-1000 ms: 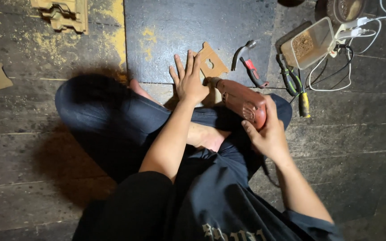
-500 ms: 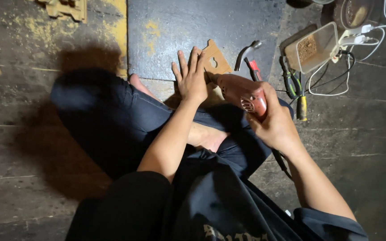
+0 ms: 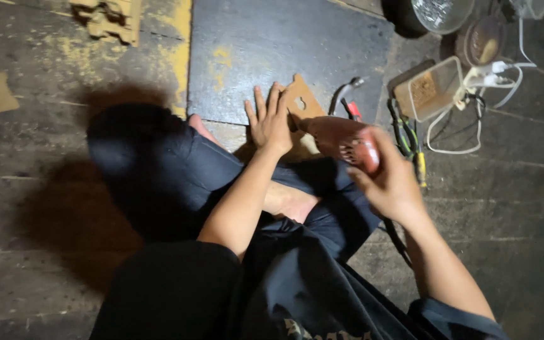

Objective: The person sits on the floor and uses a handheld electric drill to bore holes into small wooden pieces. They repeatedly pick up a piece, drill a hole, and set it aside, continuing this process with multiple identical wooden parts.

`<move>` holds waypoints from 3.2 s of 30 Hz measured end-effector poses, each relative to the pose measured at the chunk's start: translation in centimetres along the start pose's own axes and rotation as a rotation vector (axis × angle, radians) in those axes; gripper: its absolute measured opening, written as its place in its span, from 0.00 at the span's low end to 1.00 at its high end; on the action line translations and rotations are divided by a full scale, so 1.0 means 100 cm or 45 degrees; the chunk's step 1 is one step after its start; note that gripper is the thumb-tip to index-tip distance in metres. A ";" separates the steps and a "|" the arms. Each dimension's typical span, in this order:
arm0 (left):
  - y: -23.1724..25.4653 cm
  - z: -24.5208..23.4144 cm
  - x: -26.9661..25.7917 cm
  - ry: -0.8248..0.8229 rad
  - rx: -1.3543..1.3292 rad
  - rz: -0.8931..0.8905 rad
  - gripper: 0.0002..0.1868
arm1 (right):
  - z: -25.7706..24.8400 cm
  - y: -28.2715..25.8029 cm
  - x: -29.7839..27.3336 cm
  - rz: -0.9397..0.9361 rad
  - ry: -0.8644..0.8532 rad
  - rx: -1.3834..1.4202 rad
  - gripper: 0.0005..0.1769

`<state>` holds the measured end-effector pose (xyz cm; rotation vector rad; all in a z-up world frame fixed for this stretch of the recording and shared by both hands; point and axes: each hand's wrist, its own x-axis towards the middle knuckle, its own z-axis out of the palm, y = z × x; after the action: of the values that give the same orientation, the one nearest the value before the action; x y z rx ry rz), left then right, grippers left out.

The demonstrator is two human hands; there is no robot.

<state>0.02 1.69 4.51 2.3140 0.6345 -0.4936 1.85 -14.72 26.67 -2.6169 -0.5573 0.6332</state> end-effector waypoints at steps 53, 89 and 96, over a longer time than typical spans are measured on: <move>-0.010 0.020 0.027 0.192 -0.068 -0.151 0.36 | 0.002 -0.049 0.057 0.140 -0.170 -0.047 0.46; -0.008 0.025 0.020 0.244 0.030 -0.026 0.35 | 0.001 0.026 0.023 0.088 0.063 0.183 0.47; -0.005 0.024 0.018 0.274 -0.020 -0.053 0.33 | -0.003 0.012 0.021 0.158 0.006 0.117 0.48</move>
<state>0.76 0.91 1.64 2.3620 0.7867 -0.2589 4.07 -14.83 25.61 -2.5803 -0.3579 0.6746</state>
